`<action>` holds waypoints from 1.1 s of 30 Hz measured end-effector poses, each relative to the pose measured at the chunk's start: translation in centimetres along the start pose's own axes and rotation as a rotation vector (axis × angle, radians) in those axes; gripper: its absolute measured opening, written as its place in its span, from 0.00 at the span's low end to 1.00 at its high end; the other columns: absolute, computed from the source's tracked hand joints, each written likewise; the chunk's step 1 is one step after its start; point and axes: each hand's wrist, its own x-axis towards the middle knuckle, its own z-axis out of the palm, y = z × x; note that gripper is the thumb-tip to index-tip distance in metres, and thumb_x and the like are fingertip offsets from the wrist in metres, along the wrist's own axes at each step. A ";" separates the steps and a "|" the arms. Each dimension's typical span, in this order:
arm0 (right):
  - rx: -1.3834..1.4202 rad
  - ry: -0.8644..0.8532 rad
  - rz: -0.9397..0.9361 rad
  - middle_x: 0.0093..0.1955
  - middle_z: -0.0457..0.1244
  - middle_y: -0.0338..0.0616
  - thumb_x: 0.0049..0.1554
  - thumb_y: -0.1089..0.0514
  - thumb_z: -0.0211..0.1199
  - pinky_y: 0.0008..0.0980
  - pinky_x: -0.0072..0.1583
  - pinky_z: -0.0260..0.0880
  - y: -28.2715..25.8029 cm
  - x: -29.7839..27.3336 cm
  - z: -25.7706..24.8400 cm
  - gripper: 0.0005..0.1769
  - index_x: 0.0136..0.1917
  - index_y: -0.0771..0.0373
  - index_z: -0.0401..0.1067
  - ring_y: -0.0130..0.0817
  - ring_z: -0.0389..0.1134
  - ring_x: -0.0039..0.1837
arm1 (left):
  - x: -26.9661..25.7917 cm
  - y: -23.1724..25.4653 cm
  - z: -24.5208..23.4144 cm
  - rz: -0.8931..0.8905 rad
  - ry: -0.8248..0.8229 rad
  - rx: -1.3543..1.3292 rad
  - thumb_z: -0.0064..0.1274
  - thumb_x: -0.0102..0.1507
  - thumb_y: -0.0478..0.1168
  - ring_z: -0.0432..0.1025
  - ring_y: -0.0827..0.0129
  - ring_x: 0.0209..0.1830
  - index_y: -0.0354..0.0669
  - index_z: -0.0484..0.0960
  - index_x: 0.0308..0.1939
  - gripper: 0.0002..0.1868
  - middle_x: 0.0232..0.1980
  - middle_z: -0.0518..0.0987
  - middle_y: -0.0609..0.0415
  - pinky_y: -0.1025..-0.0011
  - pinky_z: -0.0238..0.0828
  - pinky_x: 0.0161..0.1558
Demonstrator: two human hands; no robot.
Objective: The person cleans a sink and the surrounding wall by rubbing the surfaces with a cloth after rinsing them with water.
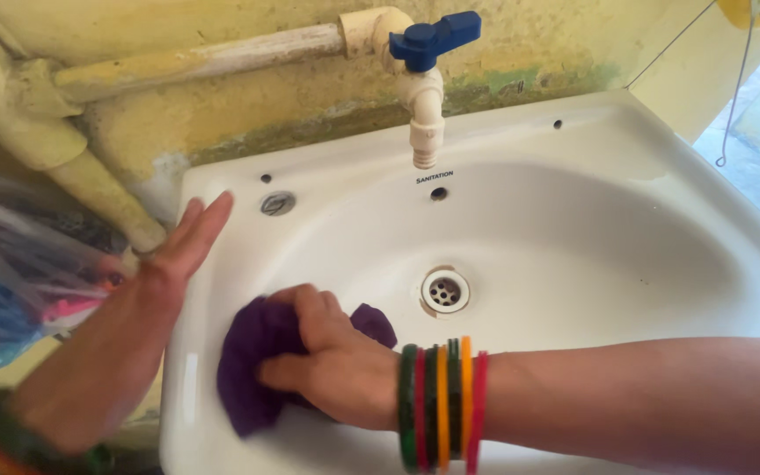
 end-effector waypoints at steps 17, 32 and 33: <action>-0.672 -0.180 -1.084 0.77 0.56 0.58 0.63 0.57 0.57 0.54 0.78 0.57 -3.1 -4.4 0.9 0.25 0.72 0.57 0.64 0.53 0.56 0.81 | -7.9 -14.0 12.7 -0.295 0.847 -0.833 0.24 0.67 0.54 0.47 0.56 0.80 0.50 0.48 0.81 0.38 0.83 0.48 0.46 0.60 0.44 0.74; -0.871 0.155 -0.911 0.66 0.63 0.47 0.57 0.39 0.59 0.57 0.77 0.54 -3.3 9.3 2.6 0.25 0.61 0.56 0.71 0.48 0.60 0.76 | -6.5 -0.1 12.3 0.021 1.021 -0.670 0.43 0.66 0.34 0.55 0.51 0.80 0.32 0.45 0.81 0.41 0.81 0.55 0.34 0.58 0.47 0.75; -0.871 0.157 -0.910 0.66 0.63 0.47 0.57 0.39 0.59 0.57 0.77 0.54 -3.2 9.3 2.6 0.25 0.61 0.56 0.71 0.48 0.60 0.76 | -6.3 -0.6 11.0 0.021 1.020 -0.670 0.43 0.66 0.34 0.55 0.51 0.80 0.32 0.45 0.81 0.41 0.81 0.55 0.34 0.58 0.47 0.75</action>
